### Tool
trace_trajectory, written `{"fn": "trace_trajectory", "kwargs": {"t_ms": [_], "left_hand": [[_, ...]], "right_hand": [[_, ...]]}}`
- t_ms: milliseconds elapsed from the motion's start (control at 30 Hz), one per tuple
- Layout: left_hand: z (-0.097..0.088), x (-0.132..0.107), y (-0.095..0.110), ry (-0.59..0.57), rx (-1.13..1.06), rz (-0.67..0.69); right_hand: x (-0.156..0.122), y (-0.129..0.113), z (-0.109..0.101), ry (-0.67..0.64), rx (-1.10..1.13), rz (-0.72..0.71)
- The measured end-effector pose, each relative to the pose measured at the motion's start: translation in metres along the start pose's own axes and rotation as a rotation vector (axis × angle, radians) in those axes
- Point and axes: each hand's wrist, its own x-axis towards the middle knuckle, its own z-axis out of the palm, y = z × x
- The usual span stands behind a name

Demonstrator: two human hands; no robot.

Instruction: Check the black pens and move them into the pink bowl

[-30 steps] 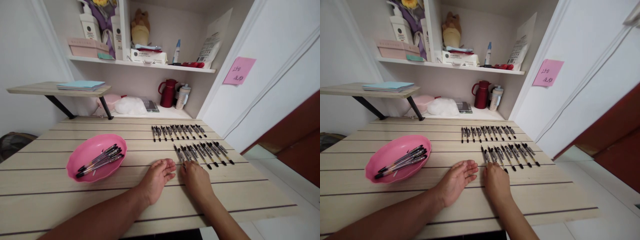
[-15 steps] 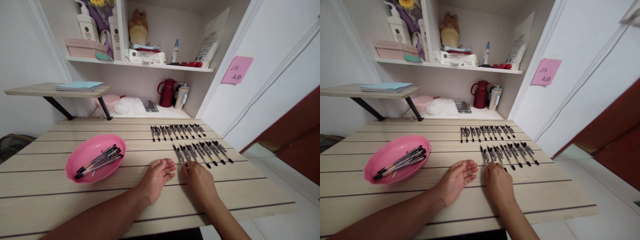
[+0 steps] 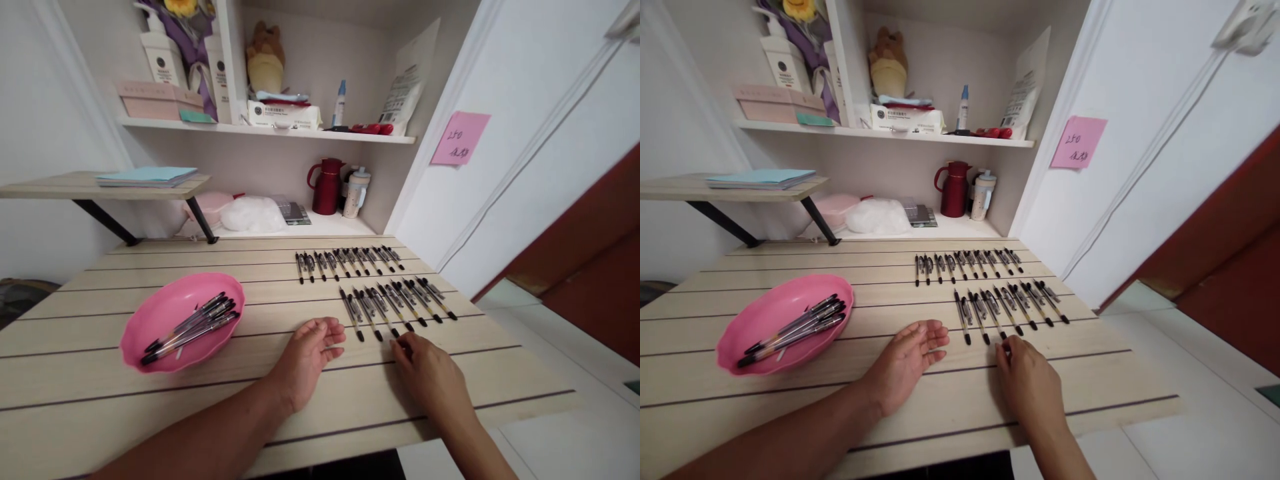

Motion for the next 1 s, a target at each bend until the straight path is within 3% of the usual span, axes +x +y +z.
{"fn": "trace_trajectory", "kwargs": {"t_ms": [267, 600, 800, 900, 1000], "left_hand": [[0.0, 0.0, 0.0, 0.011, 0.013, -0.003], [0.0, 0.0, 0.0, -0.01, 0.063, 0.026], [0.003, -0.006, -0.001, -0.048, 0.237, 0.06], [0.01, -0.008, 0.01, -0.001, 0.432, 0.077], [0.016, -0.013, 0.045, 0.009, 0.696, 0.105]], "right_hand": [[0.006, 0.018, 0.001, -0.005, -0.026, 0.056], [0.017, 0.013, 0.009, -0.029, -0.025, 0.028], [0.017, 0.013, 0.014, -0.006, -0.02, 0.009], [0.012, 0.014, 0.015, 0.021, -0.005, 0.001], [0.004, 0.015, 0.017, 0.044, -0.001, -0.005]]}}
